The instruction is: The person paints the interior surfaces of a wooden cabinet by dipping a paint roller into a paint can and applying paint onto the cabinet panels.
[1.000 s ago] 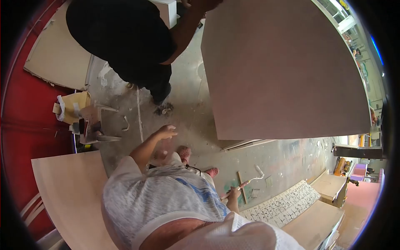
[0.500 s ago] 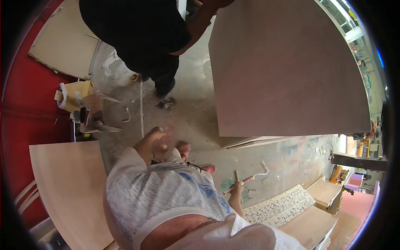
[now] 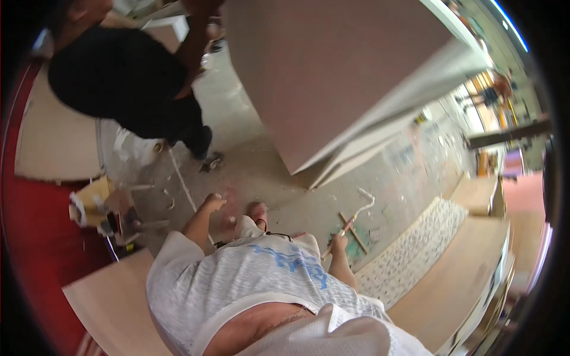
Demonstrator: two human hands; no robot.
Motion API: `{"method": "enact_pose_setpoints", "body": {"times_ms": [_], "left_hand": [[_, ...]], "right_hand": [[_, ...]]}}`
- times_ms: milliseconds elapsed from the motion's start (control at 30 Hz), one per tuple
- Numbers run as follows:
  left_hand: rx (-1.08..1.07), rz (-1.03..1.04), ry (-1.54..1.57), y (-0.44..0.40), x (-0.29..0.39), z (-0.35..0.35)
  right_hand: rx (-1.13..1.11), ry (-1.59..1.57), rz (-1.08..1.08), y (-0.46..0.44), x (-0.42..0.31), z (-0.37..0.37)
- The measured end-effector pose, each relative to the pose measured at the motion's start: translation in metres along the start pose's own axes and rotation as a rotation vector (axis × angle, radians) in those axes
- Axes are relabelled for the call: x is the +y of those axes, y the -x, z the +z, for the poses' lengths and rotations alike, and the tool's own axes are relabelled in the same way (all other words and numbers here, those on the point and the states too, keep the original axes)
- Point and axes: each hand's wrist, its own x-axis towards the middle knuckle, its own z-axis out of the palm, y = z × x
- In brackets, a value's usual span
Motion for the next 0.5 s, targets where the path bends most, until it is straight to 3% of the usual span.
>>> {"method": "enact_pose_setpoints", "body": {"times_ms": [67,267,367,500], "left_hand": [[-0.015,-0.062,0.086,0.003,0.005,0.019],[-0.139,0.033,0.002,0.038,0.034,0.101],[0.065,0.082,0.175,0.049,0.038,0.161],[-0.096,-0.011,0.264,0.046,0.062,0.237]], "right_hand": [[0.006,0.114,-0.071,0.002,0.002,-0.010],[-0.079,0.148,-0.200,-0.023,0.032,-0.090],[-0.149,0.189,-0.218,-0.041,0.034,-0.134],[-0.107,0.310,-0.289,-0.077,0.057,-0.205]]}}
